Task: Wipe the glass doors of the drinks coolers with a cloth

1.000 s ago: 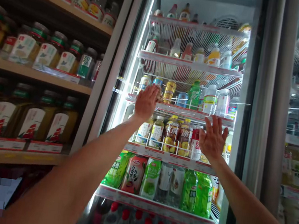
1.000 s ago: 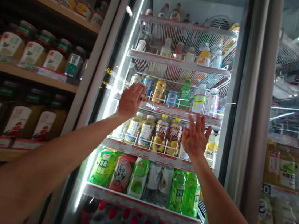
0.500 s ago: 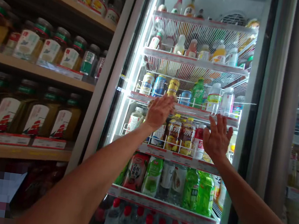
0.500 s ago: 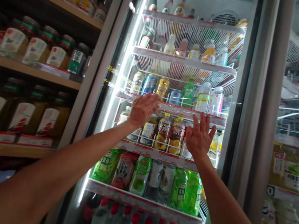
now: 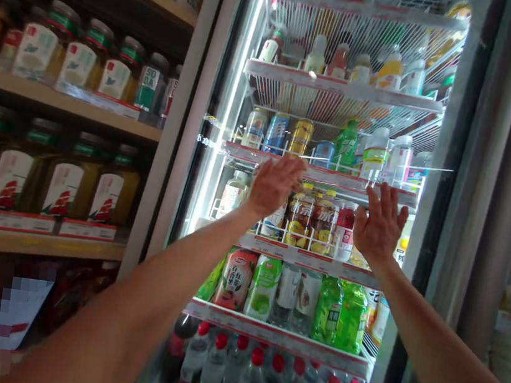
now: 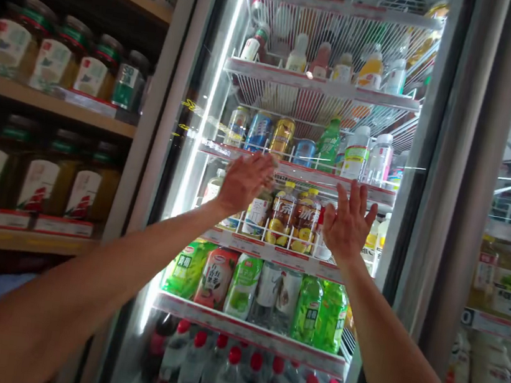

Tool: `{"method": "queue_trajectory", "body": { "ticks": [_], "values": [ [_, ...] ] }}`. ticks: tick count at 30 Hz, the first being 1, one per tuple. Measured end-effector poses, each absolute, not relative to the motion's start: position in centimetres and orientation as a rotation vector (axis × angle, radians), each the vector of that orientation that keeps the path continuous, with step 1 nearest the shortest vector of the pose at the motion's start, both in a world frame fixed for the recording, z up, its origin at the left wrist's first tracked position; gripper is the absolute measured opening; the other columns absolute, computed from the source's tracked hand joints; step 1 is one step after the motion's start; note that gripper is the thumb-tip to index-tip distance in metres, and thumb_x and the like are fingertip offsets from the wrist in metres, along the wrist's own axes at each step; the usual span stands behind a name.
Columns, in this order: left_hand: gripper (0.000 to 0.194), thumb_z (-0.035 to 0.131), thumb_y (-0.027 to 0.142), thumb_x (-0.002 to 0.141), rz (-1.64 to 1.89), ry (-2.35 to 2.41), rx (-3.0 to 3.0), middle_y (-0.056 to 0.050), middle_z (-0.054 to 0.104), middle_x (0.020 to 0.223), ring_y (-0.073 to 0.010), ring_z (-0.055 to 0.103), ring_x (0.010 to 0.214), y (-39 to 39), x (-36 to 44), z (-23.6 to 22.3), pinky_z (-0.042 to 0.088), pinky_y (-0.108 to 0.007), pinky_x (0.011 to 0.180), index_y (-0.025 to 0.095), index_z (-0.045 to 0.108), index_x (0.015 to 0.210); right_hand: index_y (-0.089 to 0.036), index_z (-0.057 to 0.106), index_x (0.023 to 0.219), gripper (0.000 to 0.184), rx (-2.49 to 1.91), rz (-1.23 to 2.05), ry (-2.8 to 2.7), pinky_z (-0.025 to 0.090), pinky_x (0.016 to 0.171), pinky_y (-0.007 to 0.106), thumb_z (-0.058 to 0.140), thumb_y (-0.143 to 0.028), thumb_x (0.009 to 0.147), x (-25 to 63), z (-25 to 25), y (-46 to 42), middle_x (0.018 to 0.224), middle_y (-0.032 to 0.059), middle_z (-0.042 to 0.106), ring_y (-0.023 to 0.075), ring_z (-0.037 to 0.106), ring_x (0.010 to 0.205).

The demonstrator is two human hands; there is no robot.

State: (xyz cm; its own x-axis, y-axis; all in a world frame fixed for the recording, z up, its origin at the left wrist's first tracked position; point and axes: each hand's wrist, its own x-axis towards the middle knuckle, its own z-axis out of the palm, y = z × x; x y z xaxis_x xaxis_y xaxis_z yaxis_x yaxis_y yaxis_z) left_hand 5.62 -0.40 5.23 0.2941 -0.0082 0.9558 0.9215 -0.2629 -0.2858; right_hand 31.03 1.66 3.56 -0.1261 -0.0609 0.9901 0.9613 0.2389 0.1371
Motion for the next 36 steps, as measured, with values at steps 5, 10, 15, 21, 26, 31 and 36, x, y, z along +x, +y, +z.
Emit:
{"method": "queue_trajectory", "body": {
  "ticks": [5,10,15,21,26,31,36],
  "values": [
    [0.042,0.032,0.02,0.087,-1.614,-1.268,-1.117,-0.002,0.036,0.141,-0.0224,0.027,0.132,-1.1,1.4,6.8,0.026,-0.045,0.107,0.022,0.043,0.128,-0.021,0.033,0.135,0.05,-0.973,-1.122,-1.384,0.016,0.106,0.052,0.033,-0.036,0.088,30.8,3.5,1.6,0.146,0.0092,0.025,0.0268,0.02,0.135],
    [0.043,0.032,0.018,0.088,-1.011,-0.796,-1.656,0.004,0.04,0.138,-0.0169,0.028,0.132,-1.1,9.4,2.9,0.024,-0.041,0.109,0.027,0.043,0.128,-0.02,0.031,0.136,0.05,-0.961,-1.124,-1.39,0.015,0.106,0.054,0.031,-0.036,0.088,30.8,3.3,1.6,0.147,0.0092,0.024,0.0269,0.019,0.135],
    [0.043,0.031,0.018,0.087,-1.058,-0.835,-1.65,0.003,0.041,0.138,-0.0177,0.027,0.133,-1.0,6.8,3.1,0.022,-0.044,0.11,0.028,0.044,0.127,-0.02,0.031,0.136,0.051,-0.943,-1.13,-1.415,0.016,0.106,0.054,0.032,-0.035,0.088,31.4,2.9,1.7,0.146,0.0098,0.025,0.0275,0.02,0.135],
    [0.047,0.033,0.018,0.085,-1.409,-1.136,-1.361,-0.002,0.036,0.141,-0.0243,0.024,0.134,-1.2,3.9,3.2,0.023,-0.05,0.108,0.023,0.041,0.131,-0.022,0.03,0.137,0.053,-1.006,-1.044,-1.347,0.015,0.106,0.055,0.031,-0.041,0.088,29.9,1.9,1.6,0.147,0.0114,0.024,0.0284,0.018,0.136],
    [0.044,0.029,0.019,0.088,-0.853,-0.719,-1.766,0.006,0.036,0.14,-0.0169,0.024,0.134,-1.2,8.2,-0.7,0.02,-0.043,0.111,0.028,0.04,0.13,-0.02,0.032,0.136,0.053,-0.982,-1.065,-1.372,0.015,0.106,0.055,0.033,-0.04,0.087,29.2,0.9,1.4,0.146,0.0124,0.024,0.0281,0.018,0.136],
    [0.045,0.03,0.019,0.087,-1.37,-1.143,-1.366,0.0,0.036,0.14,-0.0211,0.024,0.134,-1.7,0.8,1.3,0.024,-0.047,0.109,0.024,0.04,0.131,-0.02,0.032,0.137,0.053,-0.959,-1.095,-1.346,0.016,0.106,0.054,0.034,-0.038,0.087,29.4,0.6,1.6,0.146,0.011,0.026,0.0271,0.018,0.136],
    [0.047,0.033,0.02,0.086,-1.364,-1.191,-1.365,0.0,0.033,0.142,-0.0222,0.022,0.134,-1.7,1.9,0.1,0.021,-0.046,0.11,0.025,0.038,0.132,-0.023,0.034,0.136,0.051,-0.897,-1.155,-1.418,0.015,0.107,0.051,0.035,-0.038,0.087,28.7,-0.3,1.4,0.146,0.0094,0.027,0.0264,0.021,0.135]
  ]
}}
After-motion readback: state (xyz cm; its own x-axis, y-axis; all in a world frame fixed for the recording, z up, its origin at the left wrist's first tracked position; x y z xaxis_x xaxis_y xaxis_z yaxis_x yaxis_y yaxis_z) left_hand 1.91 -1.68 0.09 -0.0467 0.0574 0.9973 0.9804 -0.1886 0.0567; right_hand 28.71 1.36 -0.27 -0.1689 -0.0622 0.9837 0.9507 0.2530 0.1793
